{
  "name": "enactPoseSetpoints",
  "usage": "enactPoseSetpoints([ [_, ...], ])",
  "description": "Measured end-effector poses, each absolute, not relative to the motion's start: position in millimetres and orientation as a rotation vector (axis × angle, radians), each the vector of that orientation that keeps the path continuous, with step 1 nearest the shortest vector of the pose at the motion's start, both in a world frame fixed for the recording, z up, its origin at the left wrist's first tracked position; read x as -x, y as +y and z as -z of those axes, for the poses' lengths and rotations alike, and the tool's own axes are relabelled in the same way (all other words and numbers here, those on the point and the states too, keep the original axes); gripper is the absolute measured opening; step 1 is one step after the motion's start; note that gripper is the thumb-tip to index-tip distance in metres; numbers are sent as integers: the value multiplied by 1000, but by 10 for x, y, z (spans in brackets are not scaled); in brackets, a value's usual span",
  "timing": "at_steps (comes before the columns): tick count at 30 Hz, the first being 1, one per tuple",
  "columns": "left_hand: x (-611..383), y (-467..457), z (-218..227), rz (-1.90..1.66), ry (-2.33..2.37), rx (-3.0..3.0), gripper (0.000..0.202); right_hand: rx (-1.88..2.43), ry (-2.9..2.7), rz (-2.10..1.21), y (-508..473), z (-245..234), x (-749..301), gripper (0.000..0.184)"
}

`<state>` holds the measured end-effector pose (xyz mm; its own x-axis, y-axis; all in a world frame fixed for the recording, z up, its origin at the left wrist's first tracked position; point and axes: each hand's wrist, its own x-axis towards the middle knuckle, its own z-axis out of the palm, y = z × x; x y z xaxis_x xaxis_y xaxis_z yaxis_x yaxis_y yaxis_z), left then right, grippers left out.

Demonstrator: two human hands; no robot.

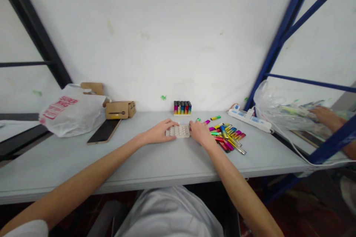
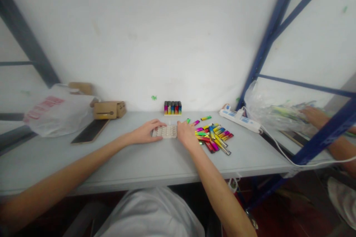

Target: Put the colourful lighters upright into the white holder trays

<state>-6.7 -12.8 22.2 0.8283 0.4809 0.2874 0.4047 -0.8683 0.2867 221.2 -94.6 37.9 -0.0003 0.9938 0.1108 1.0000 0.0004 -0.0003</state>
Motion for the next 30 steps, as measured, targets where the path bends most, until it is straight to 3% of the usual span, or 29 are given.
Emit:
enactPoseSetpoints([
  [6, 46, 184, -158, -473, 881, -2817, 90, 2202, -2104, -9, -910, -425, -2389, 35],
  [16, -182, 953, -31, -861, 1219, -2437, 68, 1947, -1918, -38, -705, -532, -2690, 33],
  [23, -567, 1372, 53, -1126, 1302, -2330, 89, 1832, -1841, 23, -665, -471, -2688, 31],
  [30, -627, 1432, 166, -1147, 1073, -2460, 81, 1808, -1803, 53, -627, -454, -2781, 26],
])
